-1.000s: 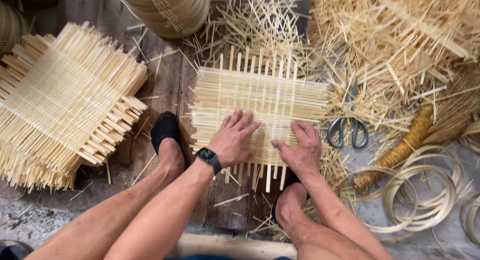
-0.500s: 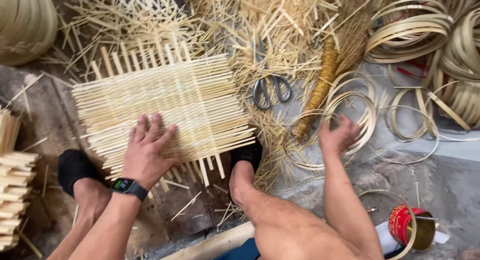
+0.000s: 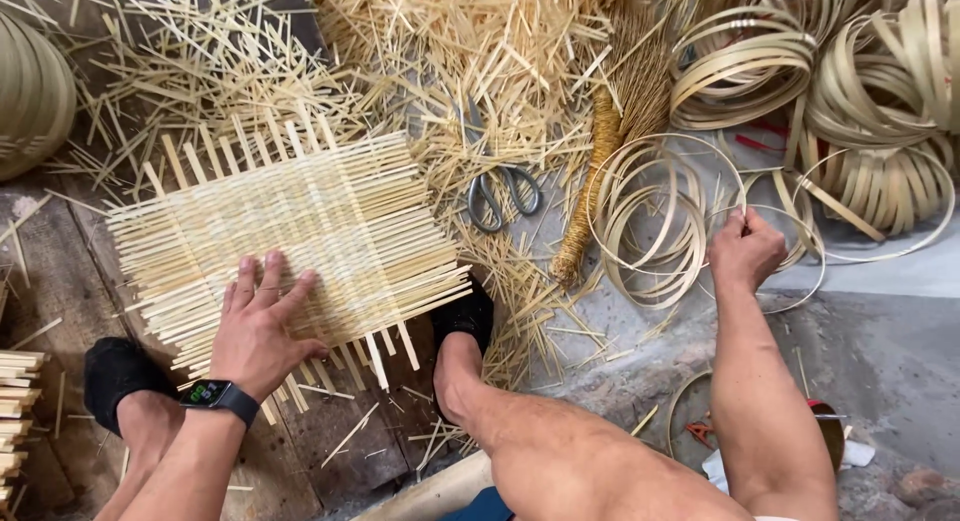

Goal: The person repeatedly places a circular bamboo frame onto a woven bamboo mat, then uses shears to trim the protruding bamboo strips flush with the frame. The finished circular pieces are stacked nearby.

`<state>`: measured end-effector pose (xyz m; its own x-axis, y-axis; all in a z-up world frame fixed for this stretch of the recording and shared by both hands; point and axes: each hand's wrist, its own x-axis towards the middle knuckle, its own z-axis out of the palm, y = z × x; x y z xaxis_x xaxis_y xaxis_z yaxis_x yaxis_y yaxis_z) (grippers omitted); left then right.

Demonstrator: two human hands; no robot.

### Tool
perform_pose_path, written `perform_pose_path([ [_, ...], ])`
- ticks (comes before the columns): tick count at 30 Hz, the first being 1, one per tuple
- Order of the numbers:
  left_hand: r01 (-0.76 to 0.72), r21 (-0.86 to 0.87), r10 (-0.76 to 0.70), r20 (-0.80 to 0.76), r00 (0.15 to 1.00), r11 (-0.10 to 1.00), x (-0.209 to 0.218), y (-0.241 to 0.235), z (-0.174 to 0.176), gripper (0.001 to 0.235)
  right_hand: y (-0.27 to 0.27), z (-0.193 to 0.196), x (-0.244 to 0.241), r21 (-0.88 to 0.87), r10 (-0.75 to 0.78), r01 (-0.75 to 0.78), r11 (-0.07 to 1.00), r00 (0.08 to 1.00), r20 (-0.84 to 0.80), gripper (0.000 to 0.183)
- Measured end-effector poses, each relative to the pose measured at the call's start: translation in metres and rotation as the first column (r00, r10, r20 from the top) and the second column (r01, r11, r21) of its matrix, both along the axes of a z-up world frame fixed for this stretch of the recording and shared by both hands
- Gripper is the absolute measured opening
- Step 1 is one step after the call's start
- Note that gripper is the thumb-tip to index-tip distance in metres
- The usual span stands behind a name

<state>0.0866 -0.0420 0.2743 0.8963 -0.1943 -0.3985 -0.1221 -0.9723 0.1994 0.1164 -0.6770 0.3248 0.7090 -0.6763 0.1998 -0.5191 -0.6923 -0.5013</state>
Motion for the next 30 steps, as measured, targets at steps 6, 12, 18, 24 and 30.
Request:
perform_pose_path([
  [6, -0.034, -0.012, 0.033, -0.051, 0.998, 0.999, 0.011, -0.001, 0.028, 0.101, 0.047, 0.034, 0.023, -0.195, 0.123, -0.1, 0.976, 0.987, 0.107, 0.02],
  [12, -0.336, -0.495, 0.422, 0.069, 0.904, 0.801, 0.023, -0.058, 0.058, 0.069, 0.173, 0.108, 0.044, -0.154, 0.514, -0.491, 0.857, 0.833, 0.205, 0.02],
  [18, -0.523, -0.66, 0.101, -0.667, 0.738, -0.54, -0.007, -0.132, 0.129, 0.041, 0.283, 0.159, 0.061, 0.274, 0.594, -0.64, 0.718, 0.768, 0.238, 0.03],
  [24, -0.356, -0.496, -0.012, -0.57, 0.821, -0.792, 0.003, -0.075, 0.156, 0.033, 0.363, 0.23, 0.047, -0.344, 0.915, -0.874, 0.343, 0.394, -0.089, 0.069],
  [30, -0.52, -0.663, -0.008, -0.613, 0.79, -0.538, 0.007, -0.047, 0.184, 0.033, 0.395, 0.21, 0.05, -0.356, 0.981, -0.916, -0.183, -0.191, -0.012, 0.028],
])
